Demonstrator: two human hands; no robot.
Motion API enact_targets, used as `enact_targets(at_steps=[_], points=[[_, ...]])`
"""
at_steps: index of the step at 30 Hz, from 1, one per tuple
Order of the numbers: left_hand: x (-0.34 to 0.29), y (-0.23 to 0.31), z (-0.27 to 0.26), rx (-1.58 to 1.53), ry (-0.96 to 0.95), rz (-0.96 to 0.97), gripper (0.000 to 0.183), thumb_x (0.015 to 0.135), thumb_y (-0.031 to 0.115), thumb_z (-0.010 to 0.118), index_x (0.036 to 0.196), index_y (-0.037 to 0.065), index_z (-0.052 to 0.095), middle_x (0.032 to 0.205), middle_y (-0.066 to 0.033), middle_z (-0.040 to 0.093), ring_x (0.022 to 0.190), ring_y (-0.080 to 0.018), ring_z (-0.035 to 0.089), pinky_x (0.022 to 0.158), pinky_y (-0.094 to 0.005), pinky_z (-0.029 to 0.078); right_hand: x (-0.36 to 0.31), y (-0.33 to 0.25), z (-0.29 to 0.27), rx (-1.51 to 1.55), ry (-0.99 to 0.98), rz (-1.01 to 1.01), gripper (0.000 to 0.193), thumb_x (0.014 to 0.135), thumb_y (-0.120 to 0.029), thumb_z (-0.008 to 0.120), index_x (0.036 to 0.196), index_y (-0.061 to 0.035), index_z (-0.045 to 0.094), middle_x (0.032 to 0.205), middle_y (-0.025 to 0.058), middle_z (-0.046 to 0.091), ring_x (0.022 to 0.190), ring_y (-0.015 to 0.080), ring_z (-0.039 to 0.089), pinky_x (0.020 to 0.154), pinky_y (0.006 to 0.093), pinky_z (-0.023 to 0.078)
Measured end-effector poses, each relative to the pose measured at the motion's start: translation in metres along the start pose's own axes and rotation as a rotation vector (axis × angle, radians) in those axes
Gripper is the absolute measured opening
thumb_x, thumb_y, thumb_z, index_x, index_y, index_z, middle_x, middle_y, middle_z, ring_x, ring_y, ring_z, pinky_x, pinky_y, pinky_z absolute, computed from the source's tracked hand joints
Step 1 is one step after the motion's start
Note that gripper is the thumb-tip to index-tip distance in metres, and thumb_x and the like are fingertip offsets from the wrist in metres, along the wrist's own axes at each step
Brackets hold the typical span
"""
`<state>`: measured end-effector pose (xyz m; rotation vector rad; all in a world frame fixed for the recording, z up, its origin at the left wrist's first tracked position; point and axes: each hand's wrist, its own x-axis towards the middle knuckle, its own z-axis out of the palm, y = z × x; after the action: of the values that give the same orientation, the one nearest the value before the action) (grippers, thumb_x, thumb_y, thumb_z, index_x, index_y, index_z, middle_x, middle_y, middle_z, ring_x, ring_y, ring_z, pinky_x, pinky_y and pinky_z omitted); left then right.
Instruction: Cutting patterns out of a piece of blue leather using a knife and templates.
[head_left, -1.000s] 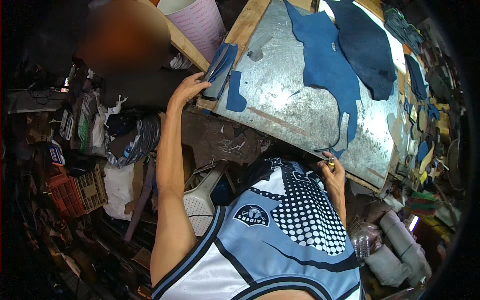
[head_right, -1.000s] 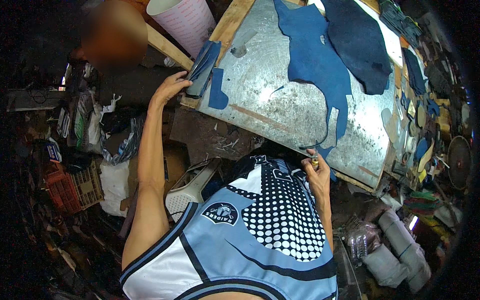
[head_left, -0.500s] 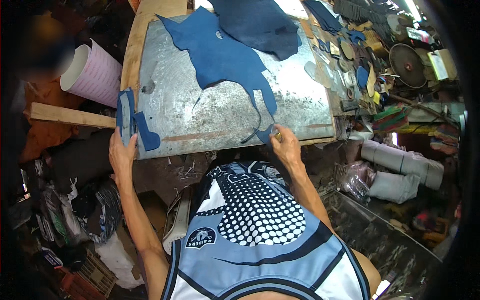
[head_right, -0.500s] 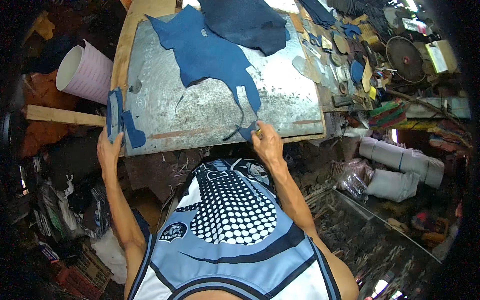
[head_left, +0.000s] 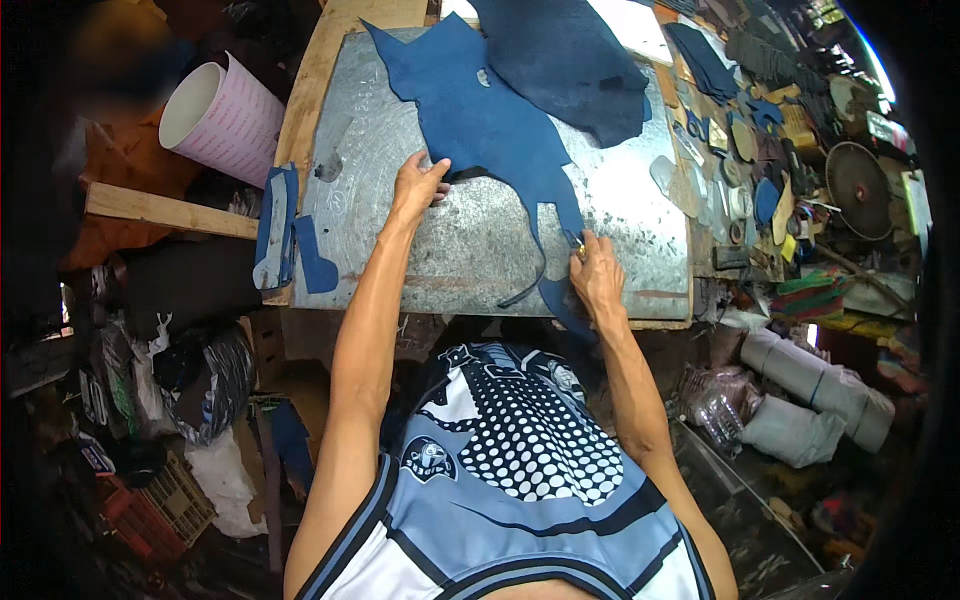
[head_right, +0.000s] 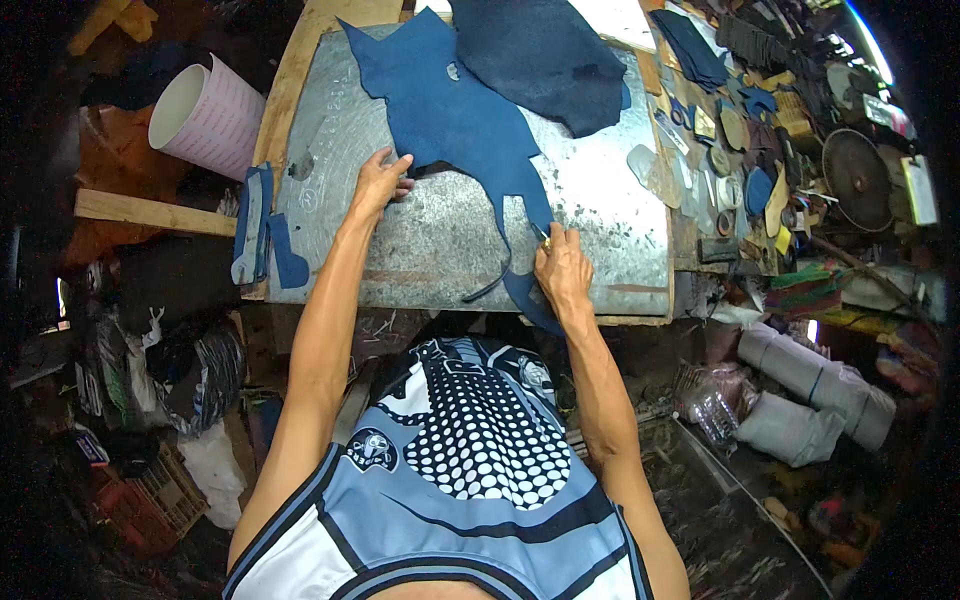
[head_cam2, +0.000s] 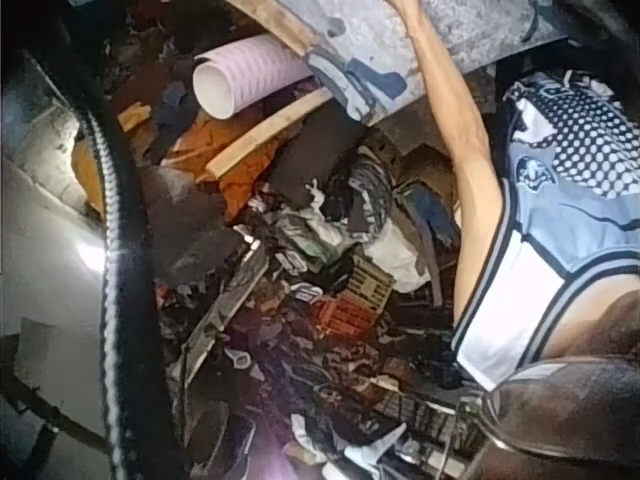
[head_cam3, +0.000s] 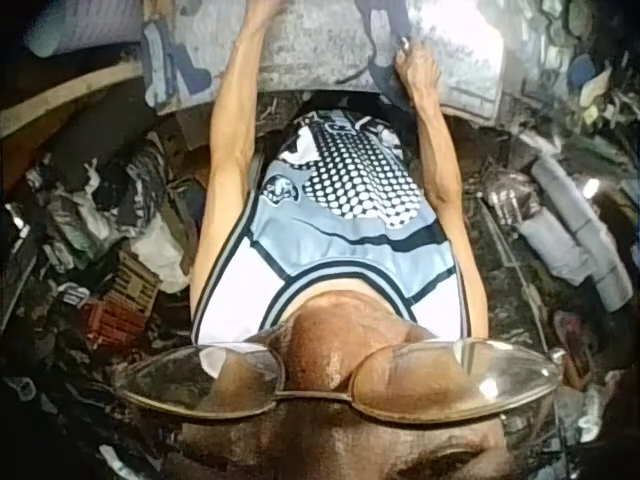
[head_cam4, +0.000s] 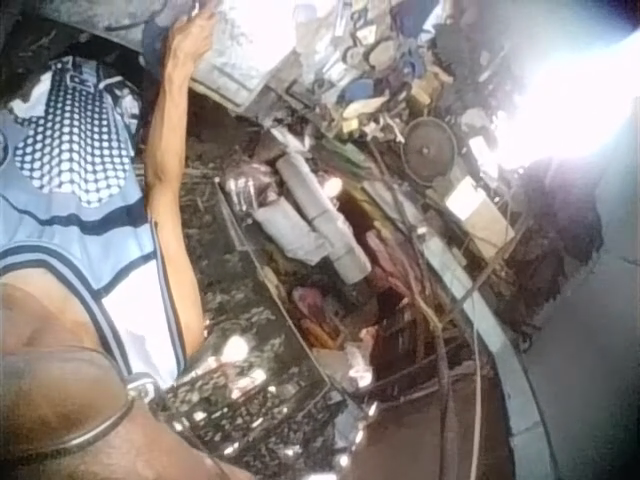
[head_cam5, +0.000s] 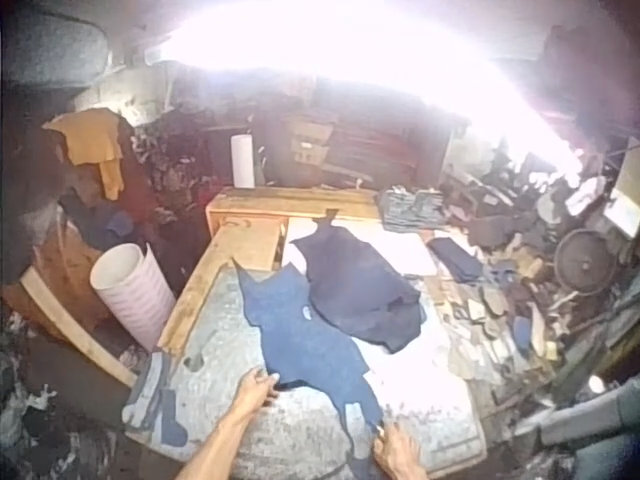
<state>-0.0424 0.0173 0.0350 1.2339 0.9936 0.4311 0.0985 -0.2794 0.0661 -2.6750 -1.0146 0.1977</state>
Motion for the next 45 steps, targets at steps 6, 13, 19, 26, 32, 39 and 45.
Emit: enact_targets(at_steps=[6,13,19,26,32,39,45], points=[[0.03,-0.005,0.005,0.185,0.141,-0.066,0.07,0.079,0.032,0.082,0.129,-0.009,0.056,0.082,-0.0128,0.067,0.055,-0.0166,0.061,0.051,-0.0295,0.049,0.005,0.012,-0.001,0.116,0.002,-0.035,0.041,0.083,-0.013,0.063,0.124,-0.0053,0.059,0.108,0.0213,0.063,0.094,0.0426,0.064,0.078,0.0516,0.052],[0.031,-0.008,0.001,0.593,0.049,-0.081,0.04,0.078,0.038,0.078,0.072,0.0,0.065,0.066,-0.0142,0.064,0.061,-0.0243,0.062,0.061,-0.0405,0.049,0.012,0.029,-0.023,0.082,-0.025,-0.083,0.026,0.08,-0.008,0.066,0.103,-0.0028,0.056,0.1,0.0206,0.061,0.087,0.0448,0.062,0.072,0.052,0.05],[-0.02,-0.008,0.006,0.933,-0.118,-0.065,0.042,0.081,0.04,0.072,0.075,-0.001,0.067,0.075,-0.0227,0.067,0.072,-0.0361,0.066,0.069,-0.0452,0.049,-0.026,0.044,-0.078,0.05,-0.235,-0.217,0.027,0.077,-0.007,0.069,0.099,-0.005,0.053,0.091,0.0183,0.058,0.075,0.0435,0.062,0.064,0.0532,0.049],[-0.063,-0.008,-0.006,0.938,-0.22,-0.126,0.041,0.082,0.036,0.074,0.072,-0.002,0.065,0.066,-0.016,0.061,0.063,-0.0278,0.056,0.061,-0.0429,0.045,-0.051,0.054,-0.093,0.077,-0.408,-0.168,0.028,0.077,-0.007,0.071,0.101,-0.0042,0.059,0.093,0.0173,0.061,0.077,0.0403,0.064,0.065,0.0486,0.052],[-0.055,-0.002,0.0,0.734,-0.082,-0.127,0.042,0.087,0.039,0.073,0.076,-0.001,0.066,0.061,-0.0033,0.059,0.055,-0.0113,0.052,0.051,-0.03,0.043,0.086,-0.008,-0.105,0.108,0.086,-0.316,0.032,0.086,-0.018,0.073,0.115,-0.0068,0.063,0.115,0.0142,0.065,0.091,0.033,0.069,0.075,0.0387,0.057],[-0.037,-0.021,0.017,0.597,0.183,0.014,0.038,0.085,0.036,0.073,0.091,-0.002,0.07,0.072,-0.0162,0.069,0.065,-0.03,0.067,0.063,-0.0415,0.05,0.219,-0.079,0.003,-0.273,-0.102,-0.68,0.066,0.087,-0.026,0.07,0.139,0.0054,0.043,0.143,0.0322,0.043,0.084,0.036,0.073,0.071,0.0393,0.061],[-0.03,-0.022,0.015,0.639,0.209,0.018,0.031,0.086,0.03,0.073,0.089,-0.001,0.07,0.071,-0.0122,0.069,0.063,-0.0225,0.065,0.059,-0.0377,0.049,0.269,-0.056,0.001,-0.275,-0.023,-0.745,0.03,0.089,-0.015,0.058,0.112,0.0041,0.057,0.105,0.018,0.061,0.074,0.0317,0.072,0.06,0.0413,0.059]])
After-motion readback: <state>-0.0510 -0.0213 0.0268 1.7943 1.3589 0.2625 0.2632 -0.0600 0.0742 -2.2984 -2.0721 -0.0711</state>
